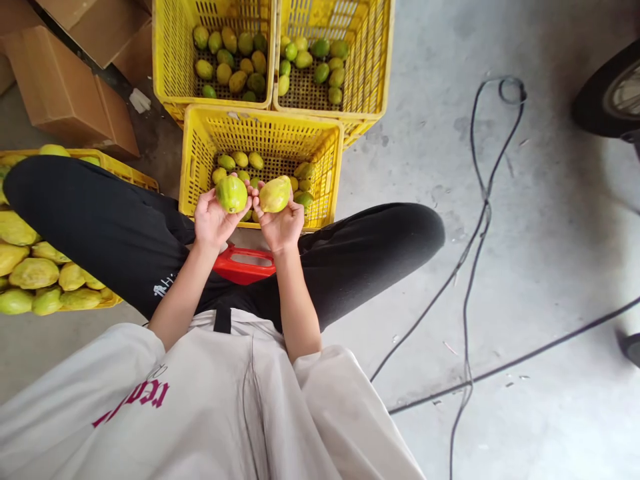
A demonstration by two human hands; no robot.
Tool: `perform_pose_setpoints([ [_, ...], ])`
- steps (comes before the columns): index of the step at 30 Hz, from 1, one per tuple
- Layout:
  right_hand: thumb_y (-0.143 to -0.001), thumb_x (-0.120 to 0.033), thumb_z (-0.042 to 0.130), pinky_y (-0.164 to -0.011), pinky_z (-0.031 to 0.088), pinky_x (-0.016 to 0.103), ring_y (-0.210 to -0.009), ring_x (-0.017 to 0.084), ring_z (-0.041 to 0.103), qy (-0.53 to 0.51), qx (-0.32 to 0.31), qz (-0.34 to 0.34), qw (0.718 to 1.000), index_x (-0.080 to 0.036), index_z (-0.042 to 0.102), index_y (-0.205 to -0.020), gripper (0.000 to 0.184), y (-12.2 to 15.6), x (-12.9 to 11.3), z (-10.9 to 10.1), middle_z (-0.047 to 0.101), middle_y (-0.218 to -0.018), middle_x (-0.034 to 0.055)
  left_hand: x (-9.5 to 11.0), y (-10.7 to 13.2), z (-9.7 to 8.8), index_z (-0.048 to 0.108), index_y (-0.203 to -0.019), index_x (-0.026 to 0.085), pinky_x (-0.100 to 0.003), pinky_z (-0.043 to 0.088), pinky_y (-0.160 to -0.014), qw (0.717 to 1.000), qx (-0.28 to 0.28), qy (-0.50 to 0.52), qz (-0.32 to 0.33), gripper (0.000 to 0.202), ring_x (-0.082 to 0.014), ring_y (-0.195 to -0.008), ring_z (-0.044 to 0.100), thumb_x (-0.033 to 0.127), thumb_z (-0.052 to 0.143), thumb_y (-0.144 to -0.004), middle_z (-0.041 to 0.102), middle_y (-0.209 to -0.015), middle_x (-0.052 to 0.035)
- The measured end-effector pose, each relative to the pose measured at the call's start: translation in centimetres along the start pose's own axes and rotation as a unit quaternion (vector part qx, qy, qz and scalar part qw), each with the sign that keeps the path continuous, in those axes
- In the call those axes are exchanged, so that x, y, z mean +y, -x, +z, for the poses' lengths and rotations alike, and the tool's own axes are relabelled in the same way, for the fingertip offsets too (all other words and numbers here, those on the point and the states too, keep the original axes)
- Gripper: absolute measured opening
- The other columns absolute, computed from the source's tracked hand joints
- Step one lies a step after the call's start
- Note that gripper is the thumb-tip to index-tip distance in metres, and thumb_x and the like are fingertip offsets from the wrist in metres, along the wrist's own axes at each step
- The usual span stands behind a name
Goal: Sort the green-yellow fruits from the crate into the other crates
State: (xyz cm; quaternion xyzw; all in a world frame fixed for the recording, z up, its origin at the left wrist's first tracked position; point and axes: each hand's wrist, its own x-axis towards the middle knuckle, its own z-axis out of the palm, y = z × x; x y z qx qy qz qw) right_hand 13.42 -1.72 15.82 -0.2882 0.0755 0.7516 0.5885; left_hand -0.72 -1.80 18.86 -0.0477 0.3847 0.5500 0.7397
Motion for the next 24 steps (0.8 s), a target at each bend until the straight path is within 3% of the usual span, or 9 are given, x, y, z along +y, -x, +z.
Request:
perform_pose_setpoints([
  [4,-0.092,-0.039,0.061,-0.088,0.071,0.039,-0.106,0.023,0.079,-0.027,0.002,0.003,1.0,-0.027,0.065,-0.128,0.038,-0.2,0.3,0.1,0.079,-0.108,0.0043,0.2,0.2,0.4,0.067,-0.141,0.03,-0.034,0.064,-0.103,0.999,0.037,-0.001,-0.009,0.046,-0.0272,-0.144,0.065,0.055,0.043,-0.111,0.07,-0.146,-0.0077],
  [8,-0.087,-0.044,0.068,-0.093,0.07,0.044,-0.107,0.023,0.078,0.011,-0.043,-0.008,0.999,-0.031,0.066,-0.126,0.041,0.3,0.6,1.0,0.078,-0.105,0.0018,0.3,0.3,0.4,0.069,-0.137,0.028,-0.023,0.065,-0.088,0.999,0.037,0.036,-0.012,0.046,-0.0213,-0.133,0.071,0.052,0.037,-0.114,0.076,-0.123,-0.007],
  [14,-0.086,-0.039,0.068,-0.097,0.068,0.052,-0.127,0.027,0.072,0.036,-0.059,-0.004,0.998,-0.035,0.067,-0.124,0.038,0.2,1.3,1.5,0.078,-0.12,0.0027,0.3,0.6,0.1,0.069,-0.141,0.033,-0.03,0.066,-0.092,0.997,0.075,0.017,-0.012,0.04,-0.0263,-0.134,0.071,0.051,0.051,-0.109,0.075,-0.134,-0.0085],
  [20,-0.088,-0.038,0.062,-0.098,0.067,0.055,-0.134,0.027,0.069,-0.033,-0.063,0.02,0.997,-0.033,0.069,-0.123,0.036,-0.2,1.2,1.5,0.076,-0.128,0.0047,0.5,0.9,0.1,0.069,-0.139,0.027,-0.035,0.065,-0.101,0.999,0.036,0.026,0.002,0.046,-0.0274,-0.137,0.069,0.054,0.044,-0.11,0.074,-0.137,-0.0079],
  [24,-0.09,-0.035,0.057,-0.098,0.067,0.055,-0.138,0.028,0.066,-0.059,-0.077,0.047,0.994,-0.032,0.069,-0.123,0.035,-0.7,0.9,1.1,0.075,-0.133,0.0061,0.3,1.1,0.2,0.063,-0.149,0.027,-0.04,0.062,-0.109,0.998,0.024,0.035,0.039,0.048,-0.0287,-0.145,0.064,0.044,0.039,-0.111,0.072,-0.143,-0.0071],
])
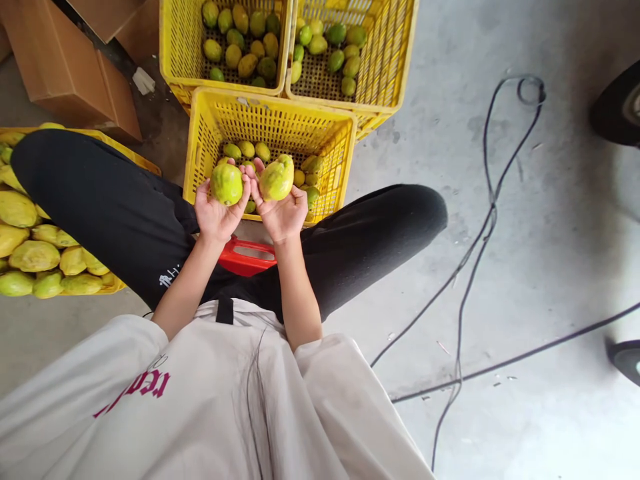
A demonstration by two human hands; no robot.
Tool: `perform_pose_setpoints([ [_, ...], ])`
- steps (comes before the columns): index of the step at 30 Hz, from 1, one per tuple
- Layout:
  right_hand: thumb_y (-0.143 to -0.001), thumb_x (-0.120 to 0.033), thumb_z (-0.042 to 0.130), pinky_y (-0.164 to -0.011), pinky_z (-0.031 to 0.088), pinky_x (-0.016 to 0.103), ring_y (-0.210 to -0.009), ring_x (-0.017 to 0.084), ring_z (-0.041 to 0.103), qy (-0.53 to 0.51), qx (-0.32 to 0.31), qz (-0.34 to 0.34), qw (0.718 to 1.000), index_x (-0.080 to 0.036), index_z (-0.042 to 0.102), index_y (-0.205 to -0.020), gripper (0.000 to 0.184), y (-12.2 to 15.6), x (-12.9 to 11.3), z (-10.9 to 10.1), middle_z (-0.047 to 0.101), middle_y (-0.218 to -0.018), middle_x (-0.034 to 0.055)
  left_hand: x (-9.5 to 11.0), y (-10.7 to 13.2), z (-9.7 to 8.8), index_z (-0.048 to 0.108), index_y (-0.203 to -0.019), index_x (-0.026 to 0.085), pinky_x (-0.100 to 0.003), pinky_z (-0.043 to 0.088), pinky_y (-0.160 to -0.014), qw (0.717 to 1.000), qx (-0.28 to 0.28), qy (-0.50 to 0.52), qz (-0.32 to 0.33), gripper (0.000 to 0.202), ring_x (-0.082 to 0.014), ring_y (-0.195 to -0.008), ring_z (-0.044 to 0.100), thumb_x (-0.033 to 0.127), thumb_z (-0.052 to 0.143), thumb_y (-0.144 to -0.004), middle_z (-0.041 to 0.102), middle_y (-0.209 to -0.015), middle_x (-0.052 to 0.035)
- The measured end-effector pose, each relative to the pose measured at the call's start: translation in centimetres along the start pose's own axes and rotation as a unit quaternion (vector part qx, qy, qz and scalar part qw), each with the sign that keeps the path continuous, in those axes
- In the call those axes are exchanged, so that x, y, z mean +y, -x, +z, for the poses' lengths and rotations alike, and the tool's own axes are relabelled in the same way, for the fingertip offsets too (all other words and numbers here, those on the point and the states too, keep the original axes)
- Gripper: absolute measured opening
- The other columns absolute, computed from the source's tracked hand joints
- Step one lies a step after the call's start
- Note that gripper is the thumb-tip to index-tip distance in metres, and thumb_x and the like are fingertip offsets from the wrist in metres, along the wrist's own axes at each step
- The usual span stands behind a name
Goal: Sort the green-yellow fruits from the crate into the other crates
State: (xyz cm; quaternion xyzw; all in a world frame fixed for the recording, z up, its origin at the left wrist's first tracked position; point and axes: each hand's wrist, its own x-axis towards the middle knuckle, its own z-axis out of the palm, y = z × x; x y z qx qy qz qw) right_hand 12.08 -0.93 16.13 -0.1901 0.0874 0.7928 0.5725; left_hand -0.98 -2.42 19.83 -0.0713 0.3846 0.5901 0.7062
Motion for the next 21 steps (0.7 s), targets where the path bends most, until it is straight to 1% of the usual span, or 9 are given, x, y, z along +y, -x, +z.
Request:
perform_pose_setpoints([
  [3,-0.09,-0.034,0.06,-0.096,0.067,0.055,-0.139,0.029,0.066,0.001,0.019,0.002,1.0,-0.033,0.07,-0.121,0.032,-0.1,-0.3,-0.4,0.076,-0.131,0.0053,-0.1,0.1,0.2,0.058,-0.155,0.029,-0.045,0.06,-0.114,1.0,-0.009,0.007,0.003,0.049,-0.0305,-0.15,0.06,0.037,0.039,-0.111,0.069,-0.149,-0.006],
  [6,-0.09,-0.036,0.066,-0.098,0.068,0.054,-0.136,0.029,0.068,0.03,0.04,-0.027,0.998,-0.031,0.071,-0.118,0.03,0.1,-0.4,-0.5,0.077,-0.126,0.0065,-0.2,0.1,0.2,0.056,-0.158,0.03,-0.047,0.06,-0.114,1.0,-0.026,0.015,-0.007,0.049,-0.0312,-0.149,0.061,0.036,0.036,-0.113,0.069,-0.149,-0.0065],
  [8,-0.09,-0.038,0.068,-0.098,0.068,0.051,-0.132,0.028,0.07,0.068,0.05,-0.049,0.995,-0.029,0.07,-0.117,0.028,0.4,-0.4,-0.4,0.078,-0.122,0.0066,-0.3,0.0,0.0,0.058,-0.156,0.03,-0.045,0.061,-0.112,0.999,-0.041,0.023,-0.01,0.048,-0.0301,-0.148,0.062,0.039,0.035,-0.115,0.07,-0.147,-0.0065],
  [10,-0.091,-0.041,0.069,-0.097,0.069,0.049,-0.129,0.027,0.072,0.11,0.056,-0.064,0.99,-0.031,0.069,-0.116,0.028,0.8,-0.3,-0.2,0.078,-0.116,0.0045,-0.3,-0.2,-0.2,0.06,-0.155,0.032,-0.041,0.062,-0.11,0.999,-0.046,0.029,-0.007,0.046,-0.0288,-0.147,0.063,0.043,0.037,-0.116,0.072,-0.145,-0.0051],
  [12,-0.089,-0.041,0.07,-0.096,0.07,0.046,-0.124,0.025,0.074,0.141,0.057,-0.071,0.986,-0.033,0.069,-0.115,0.027,1.1,-0.2,-0.1,0.078,-0.11,0.0019,-0.3,-0.5,-0.4,0.061,-0.153,0.035,-0.035,0.063,-0.106,0.999,-0.038,0.023,-0.007,0.046,-0.0268,-0.146,0.063,0.046,0.037,-0.116,0.074,-0.141,-0.0041],
  [15,-0.086,-0.037,0.072,-0.093,0.07,0.038,-0.112,0.021,0.076,0.145,0.053,-0.075,0.985,-0.033,0.07,-0.113,0.027,1.4,-0.3,0.0,0.077,-0.103,-0.0004,-0.3,-0.7,-0.5,0.063,-0.152,0.035,-0.03,0.063,-0.103,1.0,-0.023,0.004,-0.017,0.047,-0.0244,-0.143,0.065,0.047,0.036,-0.116,0.075,-0.138,-0.0048],
  [18,-0.087,-0.038,0.069,-0.087,0.07,0.035,-0.106,0.019,0.075,0.149,0.067,-0.081,0.983,-0.033,0.069,-0.111,0.024,1.4,-0.7,-0.1,0.076,-0.102,-0.001,-0.4,-0.6,-0.3,0.064,-0.15,0.036,-0.034,0.064,-0.103,0.999,-0.014,-0.015,-0.041,0.045,-0.026,-0.142,0.066,0.048,0.04,-0.114,0.074,-0.139,-0.0042],
  [21,-0.092,-0.045,0.065,-0.083,0.07,0.036,-0.108,0.021,0.074,0.175,0.099,-0.075,0.977,-0.034,0.069,-0.109,0.021,1.4,-1.0,-0.1,0.077,-0.109,0.0001,-0.8,-0.3,-0.2,0.064,-0.149,0.035,-0.041,0.065,-0.103,0.997,-0.009,-0.027,-0.067,0.045,-0.0303,-0.142,0.066,0.049,0.043,-0.112,0.072,-0.142,-0.0052],
])
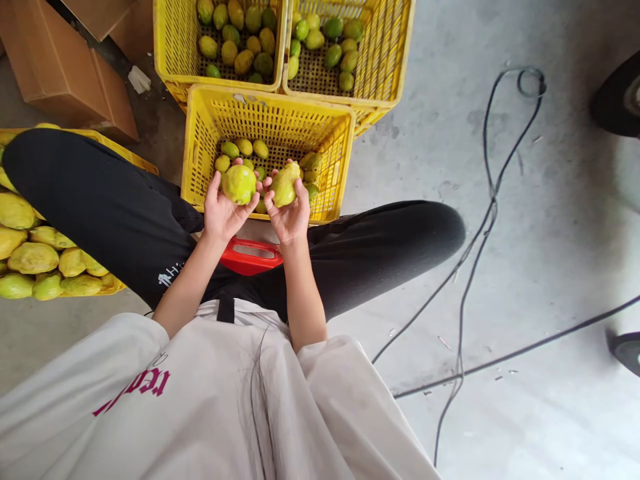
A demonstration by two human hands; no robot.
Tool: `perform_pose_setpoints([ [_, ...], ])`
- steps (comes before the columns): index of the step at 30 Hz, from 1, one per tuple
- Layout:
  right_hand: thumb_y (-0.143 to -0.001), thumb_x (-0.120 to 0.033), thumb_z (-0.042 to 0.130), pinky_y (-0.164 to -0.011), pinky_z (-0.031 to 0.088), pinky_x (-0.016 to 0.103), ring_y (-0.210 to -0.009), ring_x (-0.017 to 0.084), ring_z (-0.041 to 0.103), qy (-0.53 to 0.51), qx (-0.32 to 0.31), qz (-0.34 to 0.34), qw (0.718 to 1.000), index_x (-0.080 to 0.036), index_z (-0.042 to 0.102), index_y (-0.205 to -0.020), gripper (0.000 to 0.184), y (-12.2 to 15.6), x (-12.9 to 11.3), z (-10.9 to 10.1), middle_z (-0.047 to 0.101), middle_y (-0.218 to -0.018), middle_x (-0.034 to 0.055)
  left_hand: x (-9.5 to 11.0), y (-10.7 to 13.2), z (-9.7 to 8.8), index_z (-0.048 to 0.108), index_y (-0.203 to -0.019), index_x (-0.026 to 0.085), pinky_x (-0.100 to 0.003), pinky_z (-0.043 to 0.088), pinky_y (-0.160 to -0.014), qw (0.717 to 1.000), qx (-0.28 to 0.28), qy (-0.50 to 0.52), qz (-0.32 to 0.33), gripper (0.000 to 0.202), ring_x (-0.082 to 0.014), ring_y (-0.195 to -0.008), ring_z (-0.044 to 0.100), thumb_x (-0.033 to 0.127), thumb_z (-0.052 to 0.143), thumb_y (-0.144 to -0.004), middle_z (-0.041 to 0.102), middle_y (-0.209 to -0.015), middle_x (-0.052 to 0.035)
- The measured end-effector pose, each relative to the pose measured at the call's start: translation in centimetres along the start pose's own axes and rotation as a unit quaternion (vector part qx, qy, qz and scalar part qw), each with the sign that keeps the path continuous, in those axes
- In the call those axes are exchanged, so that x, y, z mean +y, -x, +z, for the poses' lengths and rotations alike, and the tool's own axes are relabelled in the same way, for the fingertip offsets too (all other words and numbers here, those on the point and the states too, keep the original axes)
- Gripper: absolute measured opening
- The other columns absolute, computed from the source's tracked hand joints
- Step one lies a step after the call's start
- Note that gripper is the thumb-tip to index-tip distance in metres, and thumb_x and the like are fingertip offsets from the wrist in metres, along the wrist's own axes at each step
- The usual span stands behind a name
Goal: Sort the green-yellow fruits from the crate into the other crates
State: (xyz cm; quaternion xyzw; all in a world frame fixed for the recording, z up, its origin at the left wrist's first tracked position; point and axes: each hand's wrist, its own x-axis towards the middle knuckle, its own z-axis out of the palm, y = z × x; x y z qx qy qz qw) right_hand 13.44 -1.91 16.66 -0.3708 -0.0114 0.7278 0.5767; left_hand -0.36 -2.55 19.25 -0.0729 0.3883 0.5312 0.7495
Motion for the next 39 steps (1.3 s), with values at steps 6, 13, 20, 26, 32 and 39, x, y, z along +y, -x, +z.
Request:
perform_pose_setpoints([
  [6,-0.088,-0.055,0.066,-0.091,0.069,0.049,-0.123,0.029,0.071,-0.04,-0.014,0.007,0.999,-0.031,0.07,-0.108,0.031,-0.1,-0.1,-0.1,0.077,-0.117,0.0048,-0.6,0.3,0.3,0.056,-0.157,0.032,-0.05,0.061,-0.111,1.0,0.008,0.012,0.012,0.049,-0.0331,-0.145,0.064,0.04,0.043,-0.11,0.067,-0.152,-0.0075],
  [13,-0.094,-0.049,0.059,-0.11,0.061,0.049,-0.149,0.025,0.055,-0.058,-0.056,0.03,0.996,-0.025,0.067,-0.105,0.028,-1.1,0.7,0.1,0.077,-0.111,0.0055,-0.2,0.1,0.3,0.058,-0.155,0.032,-0.036,0.061,-0.11,0.999,-0.022,0.012,0.044,0.05,-0.0249,-0.147,0.063,0.039,0.028,-0.116,0.065,-0.155,-0.0049],
  [20,-0.09,-0.047,0.065,-0.115,0.056,0.04,-0.143,0.018,0.06,-0.038,-0.065,0.015,0.997,-0.03,0.066,-0.096,0.018,-0.4,1.1,1.3,0.076,-0.099,-0.0032,-0.1,-0.1,0.0,0.062,-0.151,0.037,-0.036,0.066,-0.103,0.999,0.023,0.021,0.034,0.044,-0.03,-0.144,0.065,0.054,0.048,-0.112,0.067,-0.151,-0.0054],
  [26,-0.09,-0.05,0.066,-0.101,0.067,0.042,-0.129,0.022,0.071,-0.039,-0.074,0.036,0.996,-0.029,0.068,-0.114,0.031,-0.9,0.8,0.8,0.078,-0.099,0.001,-0.2,-0.2,-0.2,0.06,-0.153,0.032,-0.041,0.065,-0.106,0.999,0.005,0.034,0.015,0.046,-0.0308,-0.144,0.065,0.048,0.042,-0.114,0.068,-0.15,-0.0069],
  [32,-0.093,-0.045,0.057,-0.104,0.066,0.06,-0.131,0.029,0.072,-0.109,-0.037,0.056,0.992,-0.028,0.068,-0.121,0.034,-1.1,0.3,-0.5,0.08,-0.123,0.0061,-0.3,-0.2,0.3,0.056,-0.157,0.03,-0.042,0.06,-0.115,0.998,-0.015,0.053,0.018,0.05,-0.0281,-0.15,0.06,0.033,0.028,-0.116,0.066,-0.152,-0.0058],
  [39,-0.096,-0.05,0.059,-0.103,0.068,0.058,-0.128,0.028,0.074,-0.105,-0.043,0.041,0.993,-0.032,0.07,-0.121,0.032,-0.6,-0.2,-1.1,0.08,-0.118,0.0037,-0.6,-0.6,0.2,0.06,-0.154,0.032,-0.039,0.061,-0.114,0.998,0.013,0.058,0.017,0.047,-0.0278,-0.15,0.06,0.047,0.035,-0.117,0.065,-0.155,-0.0054],
])
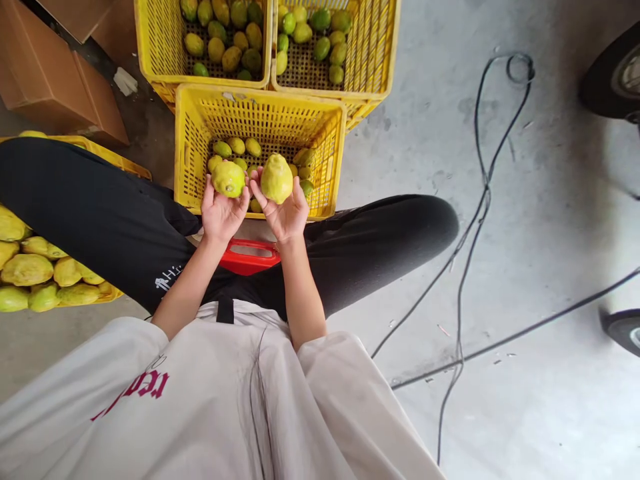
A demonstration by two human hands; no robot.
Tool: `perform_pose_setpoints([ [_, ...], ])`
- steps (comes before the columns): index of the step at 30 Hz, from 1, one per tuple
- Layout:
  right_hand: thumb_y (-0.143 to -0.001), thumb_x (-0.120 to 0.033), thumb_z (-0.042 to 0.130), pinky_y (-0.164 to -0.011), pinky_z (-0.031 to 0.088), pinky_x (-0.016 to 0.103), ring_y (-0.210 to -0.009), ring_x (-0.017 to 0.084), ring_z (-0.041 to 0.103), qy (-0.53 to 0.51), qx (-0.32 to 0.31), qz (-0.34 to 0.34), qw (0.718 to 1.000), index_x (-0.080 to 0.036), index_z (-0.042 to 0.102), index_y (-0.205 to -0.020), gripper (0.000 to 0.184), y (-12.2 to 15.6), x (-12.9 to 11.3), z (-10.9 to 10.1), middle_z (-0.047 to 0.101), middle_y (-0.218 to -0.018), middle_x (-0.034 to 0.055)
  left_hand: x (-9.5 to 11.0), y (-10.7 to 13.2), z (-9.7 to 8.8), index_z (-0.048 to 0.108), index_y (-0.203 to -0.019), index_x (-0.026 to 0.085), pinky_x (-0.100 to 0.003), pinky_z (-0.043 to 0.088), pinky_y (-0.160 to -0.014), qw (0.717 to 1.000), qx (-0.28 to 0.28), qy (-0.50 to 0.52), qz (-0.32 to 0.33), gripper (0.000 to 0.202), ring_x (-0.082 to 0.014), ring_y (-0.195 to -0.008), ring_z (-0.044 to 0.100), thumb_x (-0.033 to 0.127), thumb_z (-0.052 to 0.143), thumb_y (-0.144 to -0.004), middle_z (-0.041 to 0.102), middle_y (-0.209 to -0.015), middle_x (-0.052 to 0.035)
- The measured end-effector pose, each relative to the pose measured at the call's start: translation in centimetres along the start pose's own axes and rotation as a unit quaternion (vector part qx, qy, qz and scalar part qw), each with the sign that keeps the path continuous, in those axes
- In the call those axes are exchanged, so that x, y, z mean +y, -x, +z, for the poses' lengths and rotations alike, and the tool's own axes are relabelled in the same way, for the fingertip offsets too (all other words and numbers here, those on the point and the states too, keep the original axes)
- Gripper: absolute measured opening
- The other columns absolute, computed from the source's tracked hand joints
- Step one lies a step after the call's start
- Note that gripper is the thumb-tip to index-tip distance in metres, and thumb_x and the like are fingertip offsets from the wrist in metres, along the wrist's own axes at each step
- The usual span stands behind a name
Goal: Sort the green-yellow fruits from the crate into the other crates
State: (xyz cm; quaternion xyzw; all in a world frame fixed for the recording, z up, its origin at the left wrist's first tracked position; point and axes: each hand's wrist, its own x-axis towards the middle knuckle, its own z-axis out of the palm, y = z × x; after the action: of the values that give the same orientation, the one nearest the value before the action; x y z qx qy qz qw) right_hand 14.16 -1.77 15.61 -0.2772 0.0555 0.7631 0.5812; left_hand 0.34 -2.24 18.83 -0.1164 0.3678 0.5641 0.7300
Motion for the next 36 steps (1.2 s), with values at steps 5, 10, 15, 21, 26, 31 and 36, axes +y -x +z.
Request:
perform_pose_setpoints([
  [5,-0.092,-0.056,0.067,-0.097,0.071,0.047,-0.115,0.024,0.076,0.043,0.0,-0.011,0.999,-0.035,0.069,-0.116,0.032,-0.5,0.3,-1.3,0.079,-0.109,0.0012,0.2,-0.3,-0.2,0.067,-0.146,0.032,-0.029,0.063,-0.106,1.0,0.027,-0.01,-0.002,0.05,-0.0237,-0.143,0.064,0.056,0.035,-0.116,0.069,-0.146,-0.0065],
  [10,-0.095,-0.045,0.068,-0.087,0.072,0.036,-0.119,0.021,0.075,0.079,0.016,-0.021,0.997,-0.034,0.065,-0.113,0.021,-0.6,1.1,-0.3,0.077,-0.109,-0.0004,0.4,-0.4,-0.4,0.065,-0.147,0.029,-0.035,0.064,-0.107,1.0,0.022,-0.004,0.0,0.047,-0.0268,-0.143,0.065,0.052,0.04,-0.115,0.073,-0.139,-0.0081],
  [15,-0.097,-0.049,0.06,-0.097,0.07,0.052,-0.126,0.026,0.073,0.027,0.013,-0.006,1.0,-0.031,0.064,-0.116,0.026,-0.1,1.3,1.3,0.078,-0.114,0.0032,0.4,-0.3,-0.8,0.062,-0.149,0.024,-0.038,0.062,-0.112,1.0,0.0,-0.011,0.004,0.051,-0.0283,-0.151,0.059,0.047,0.032,-0.116,0.071,-0.145,-0.0099],
  [21,-0.097,-0.038,0.057,-0.104,0.064,0.064,-0.132,0.027,0.071,0.008,-0.008,0.011,1.0,-0.031,0.062,-0.122,0.027,-0.8,1.6,1.4,0.08,-0.115,0.0023,0.2,-0.3,-0.9,0.059,-0.152,0.024,-0.042,0.057,-0.119,0.999,-0.017,-0.011,0.036,0.051,-0.0267,-0.154,0.055,0.036,0.027,-0.115,0.068,-0.152,-0.01],
  [26,-0.096,-0.043,0.059,-0.11,0.063,0.053,-0.133,0.024,0.068,0.095,-0.01,-0.007,0.995,-0.029,0.066,-0.109,0.021,-1.3,2.1,0.6,0.08,-0.098,0.0009,0.4,-0.4,-0.7,0.065,-0.145,0.026,-0.038,0.062,-0.113,0.999,0.004,-0.011,0.032,0.05,-0.0267,-0.146,0.063,0.05,0.033,-0.116,0.073,-0.139,-0.0094],
  [31,-0.087,-0.056,0.069,-0.103,0.066,0.041,-0.129,0.024,0.07,0.144,-0.008,-0.024,0.989,-0.033,0.069,-0.103,0.028,-1.2,2.4,0.0,0.077,-0.094,-0.0008,0.4,-0.4,-0.9,0.07,-0.138,0.028,-0.031,0.065,-0.103,0.999,0.023,-0.015,0.024,0.048,-0.0222,-0.134,0.07,0.05,0.034,-0.116,0.077,-0.116,-0.0077],
  [36,-0.092,-0.045,0.064,-0.088,0.07,0.034,-0.114,0.021,0.075,0.108,0.003,-0.015,0.994,-0.029,0.069,-0.105,0.021,-1.1,1.9,0.4,0.078,-0.1,0.0001,0.2,-0.9,-1.3,0.067,-0.14,0.027,-0.034,0.065,-0.103,0.998,0.028,-0.051,0.0,0.038,-0.0269,-0.137,0.069,0.045,0.048,-0.113,0.078,-0.125,-0.0095],
])
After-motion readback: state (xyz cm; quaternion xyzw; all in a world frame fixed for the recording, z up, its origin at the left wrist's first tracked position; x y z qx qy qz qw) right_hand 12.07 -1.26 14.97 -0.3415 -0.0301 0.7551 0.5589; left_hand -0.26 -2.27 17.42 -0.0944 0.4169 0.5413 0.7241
